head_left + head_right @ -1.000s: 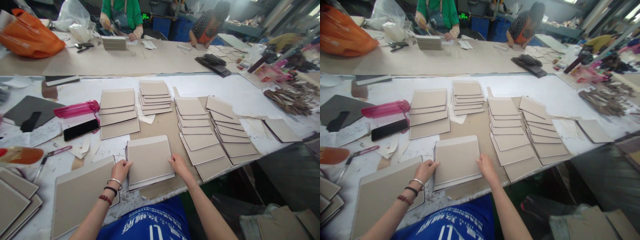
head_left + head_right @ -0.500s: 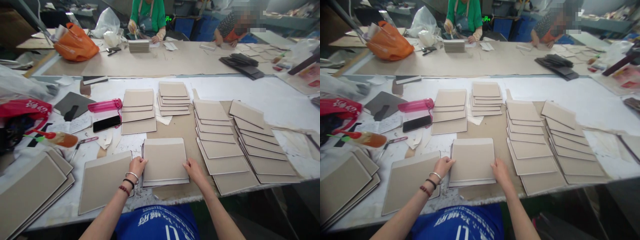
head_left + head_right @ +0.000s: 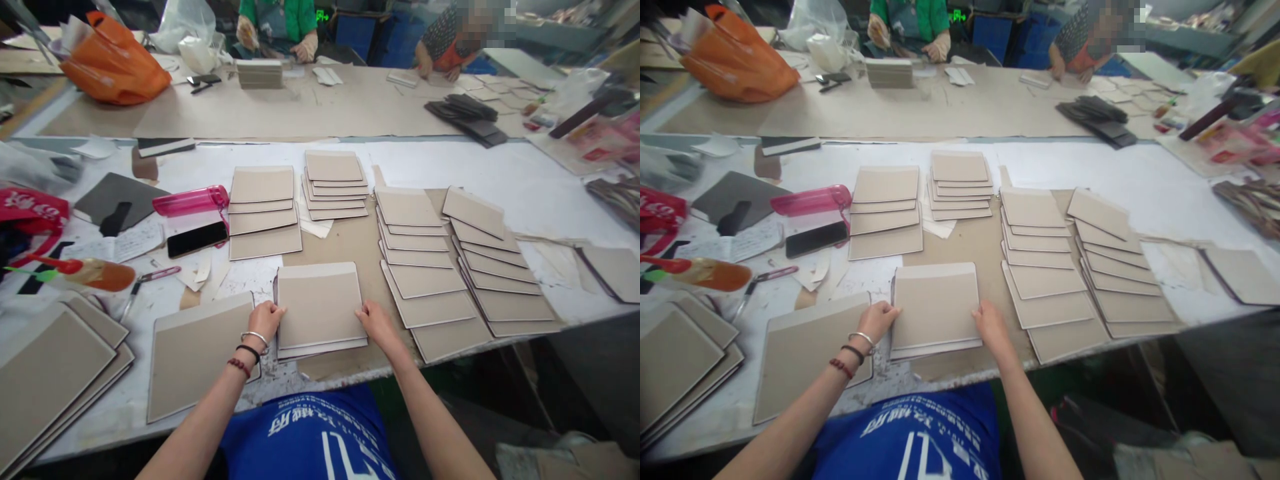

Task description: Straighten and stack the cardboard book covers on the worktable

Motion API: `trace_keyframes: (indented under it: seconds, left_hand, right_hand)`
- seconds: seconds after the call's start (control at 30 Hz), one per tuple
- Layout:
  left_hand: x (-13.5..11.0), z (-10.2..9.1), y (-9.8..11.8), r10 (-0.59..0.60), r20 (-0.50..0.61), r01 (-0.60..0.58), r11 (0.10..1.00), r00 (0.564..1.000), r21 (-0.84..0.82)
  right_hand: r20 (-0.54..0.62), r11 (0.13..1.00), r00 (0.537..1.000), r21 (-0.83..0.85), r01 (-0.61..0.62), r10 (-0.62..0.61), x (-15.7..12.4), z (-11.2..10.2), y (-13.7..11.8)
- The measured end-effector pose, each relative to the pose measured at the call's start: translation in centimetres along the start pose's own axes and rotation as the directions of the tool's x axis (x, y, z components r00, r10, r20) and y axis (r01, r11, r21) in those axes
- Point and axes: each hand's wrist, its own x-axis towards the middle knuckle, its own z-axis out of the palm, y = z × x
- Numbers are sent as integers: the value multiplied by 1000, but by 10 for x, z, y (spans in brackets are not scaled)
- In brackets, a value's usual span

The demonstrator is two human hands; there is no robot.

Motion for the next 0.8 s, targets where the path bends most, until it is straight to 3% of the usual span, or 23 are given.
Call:
trace_keyframes:
  seconds: [0.4,0.8]
  left_hand:
    - [-2,-2,3,-2,-6,2,1000,1000,14]
    - [-3,0,2,1,-19,-1,1000,1000,-7]
  right_hand:
    - [15,999,1000,34,-21,21,-1,-1,-2]
    - [20,999,1000,-52,-4,5,-1,-1,-3]
